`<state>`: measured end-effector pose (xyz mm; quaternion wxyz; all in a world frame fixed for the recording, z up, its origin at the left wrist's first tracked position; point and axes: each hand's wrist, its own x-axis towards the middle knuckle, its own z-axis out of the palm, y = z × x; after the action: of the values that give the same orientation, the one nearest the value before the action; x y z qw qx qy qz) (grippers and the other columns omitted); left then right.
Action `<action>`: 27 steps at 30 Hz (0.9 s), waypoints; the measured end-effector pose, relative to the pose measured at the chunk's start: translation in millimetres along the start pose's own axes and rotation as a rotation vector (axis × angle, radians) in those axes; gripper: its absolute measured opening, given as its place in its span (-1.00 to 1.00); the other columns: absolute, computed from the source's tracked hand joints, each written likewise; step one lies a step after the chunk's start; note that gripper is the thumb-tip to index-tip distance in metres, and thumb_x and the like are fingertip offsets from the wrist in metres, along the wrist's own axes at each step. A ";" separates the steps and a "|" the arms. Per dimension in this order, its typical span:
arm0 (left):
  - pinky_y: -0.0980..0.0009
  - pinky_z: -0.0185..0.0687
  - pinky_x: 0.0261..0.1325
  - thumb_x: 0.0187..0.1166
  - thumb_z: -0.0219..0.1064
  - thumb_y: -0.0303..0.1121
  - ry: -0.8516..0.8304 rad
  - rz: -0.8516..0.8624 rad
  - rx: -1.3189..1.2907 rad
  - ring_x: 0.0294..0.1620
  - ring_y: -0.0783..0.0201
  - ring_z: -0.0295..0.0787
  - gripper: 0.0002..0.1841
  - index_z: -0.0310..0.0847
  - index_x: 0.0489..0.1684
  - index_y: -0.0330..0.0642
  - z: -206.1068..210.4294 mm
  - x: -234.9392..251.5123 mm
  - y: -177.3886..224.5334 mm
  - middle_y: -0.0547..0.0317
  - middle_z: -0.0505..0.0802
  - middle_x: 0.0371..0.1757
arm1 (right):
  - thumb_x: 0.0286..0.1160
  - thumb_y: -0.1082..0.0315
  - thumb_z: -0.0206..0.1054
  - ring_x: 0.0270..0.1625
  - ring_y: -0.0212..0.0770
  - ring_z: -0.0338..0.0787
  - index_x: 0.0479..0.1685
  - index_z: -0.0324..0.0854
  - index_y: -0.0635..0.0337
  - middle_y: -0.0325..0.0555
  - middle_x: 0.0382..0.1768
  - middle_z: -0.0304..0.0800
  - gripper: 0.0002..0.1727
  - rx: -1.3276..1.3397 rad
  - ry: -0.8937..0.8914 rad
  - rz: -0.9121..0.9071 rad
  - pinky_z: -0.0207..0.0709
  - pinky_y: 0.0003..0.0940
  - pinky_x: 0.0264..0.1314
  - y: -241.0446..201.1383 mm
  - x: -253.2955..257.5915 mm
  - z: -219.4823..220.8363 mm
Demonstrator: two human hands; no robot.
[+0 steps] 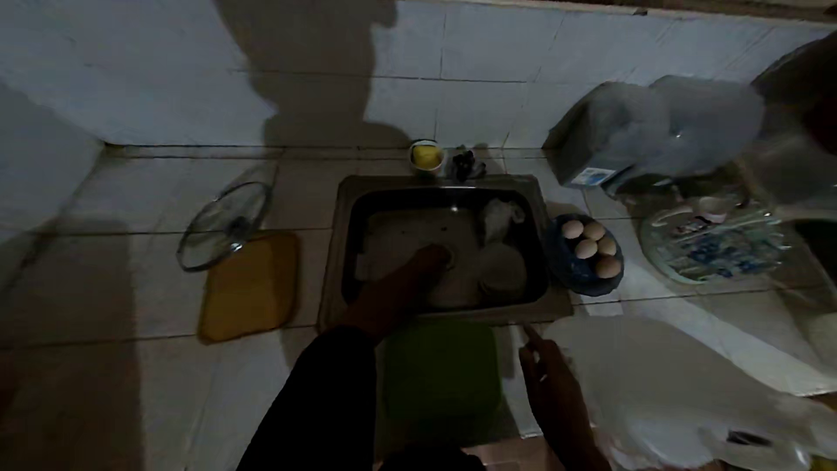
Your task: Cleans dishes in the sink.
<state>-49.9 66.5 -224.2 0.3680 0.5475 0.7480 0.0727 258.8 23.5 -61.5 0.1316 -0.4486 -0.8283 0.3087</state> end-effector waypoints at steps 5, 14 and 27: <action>-0.15 0.20 0.72 0.78 0.09 -0.41 -0.003 0.058 0.107 0.68 -0.27 0.37 -0.58 0.45 0.53 -0.44 13.4 12.5 2.7 -0.31 0.54 0.60 | 0.75 0.38 0.13 -0.23 0.08 0.82 0.50 0.51 0.47 0.33 0.05 0.79 -0.55 0.037 0.047 0.052 0.72 -0.08 -0.15 -16.7 67.4 4.5; -0.02 -0.02 0.83 0.85 0.04 -0.37 -0.114 -0.219 -0.137 0.82 -0.19 0.14 -0.52 0.28 0.67 -0.47 -27.2 -10.3 45.9 -0.30 0.37 0.74 | 0.87 0.29 0.00 0.50 0.19 0.62 0.57 0.46 0.35 0.32 0.44 0.62 -0.54 -0.032 -0.076 0.400 0.42 0.04 0.57 -1.6 225.7 35.0; 0.04 0.29 0.68 0.88 0.01 -0.32 -0.037 -0.194 -0.186 0.68 -0.16 0.40 -0.54 0.35 0.60 -0.47 -21.5 -5.1 34.1 -0.33 0.52 0.63 | 0.83 0.16 0.12 0.36 0.13 0.61 0.50 0.39 0.49 0.38 0.41 0.53 -0.46 0.705 0.127 0.866 0.49 0.02 0.41 59.9 322.1 88.1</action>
<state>-36.7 81.7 -188.9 0.4363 0.4375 0.7805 0.0957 73.6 278.8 -186.5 0.1845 -0.6944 -0.4056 0.5650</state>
